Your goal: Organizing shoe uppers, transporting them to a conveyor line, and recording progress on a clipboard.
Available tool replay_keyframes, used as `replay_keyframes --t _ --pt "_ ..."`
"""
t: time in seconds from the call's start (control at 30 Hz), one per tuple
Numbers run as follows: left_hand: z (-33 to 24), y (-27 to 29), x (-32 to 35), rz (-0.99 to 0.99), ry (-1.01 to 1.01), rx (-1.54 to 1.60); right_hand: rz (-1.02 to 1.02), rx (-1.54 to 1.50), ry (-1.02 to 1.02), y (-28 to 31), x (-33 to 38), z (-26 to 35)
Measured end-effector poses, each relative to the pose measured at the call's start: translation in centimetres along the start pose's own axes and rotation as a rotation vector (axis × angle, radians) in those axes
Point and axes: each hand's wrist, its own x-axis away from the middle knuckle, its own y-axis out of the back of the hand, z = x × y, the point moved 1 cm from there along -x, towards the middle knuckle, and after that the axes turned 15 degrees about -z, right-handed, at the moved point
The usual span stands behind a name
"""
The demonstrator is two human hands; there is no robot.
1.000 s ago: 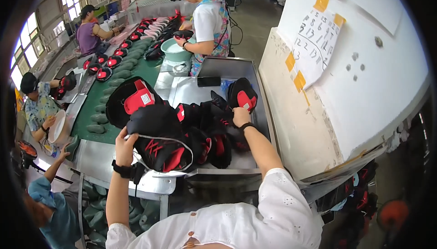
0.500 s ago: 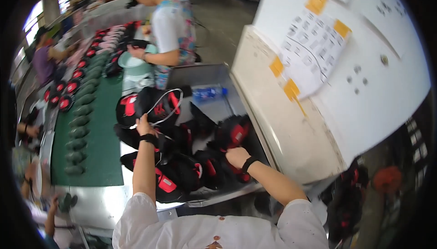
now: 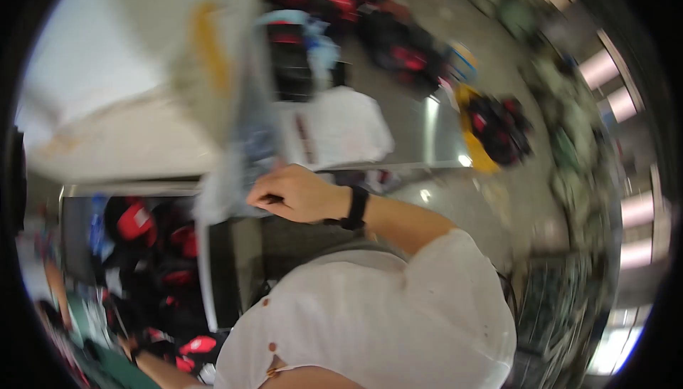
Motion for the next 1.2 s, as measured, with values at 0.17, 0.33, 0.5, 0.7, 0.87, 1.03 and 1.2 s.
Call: replay_keyframes --t 0.17,0.33,0.5,0.7,0.87,1.03,1.2 --pt "-22.2 2.9 -1.7 0.023 -0.298 0.057 -0.432 0.158 -0.328 15.8 13.4 -2.2" --pt "-41.1 6.9 2.6 -0.027 -0.435 -0.001 -1.093 0.494 -0.766 31.6 33.2 -9.0" --pt "-61.2 11.0 10.2 -0.07 -0.577 -0.093 -0.749 0.851 -1.455 41.9 59.5 -22.3" --pt "-88.5 11.0 23.1 0.725 -0.72 0.564 -0.312 0.528 -1.498 39.5 62.5 -29.6" --pt "-98.8 4.0 27.2 0.807 -0.796 0.495 -0.279 0.413 -1.573 39.9 67.1 -31.5" --pt "-99.9 2.1 27.3 1.036 -0.337 0.553 0.043 0.405 -1.712 43.5 75.0 -34.2" --pt "-98.9 0.7 27.8 0.916 -0.653 0.306 0.09 0.557 -1.637 50.0 77.8 -44.2"
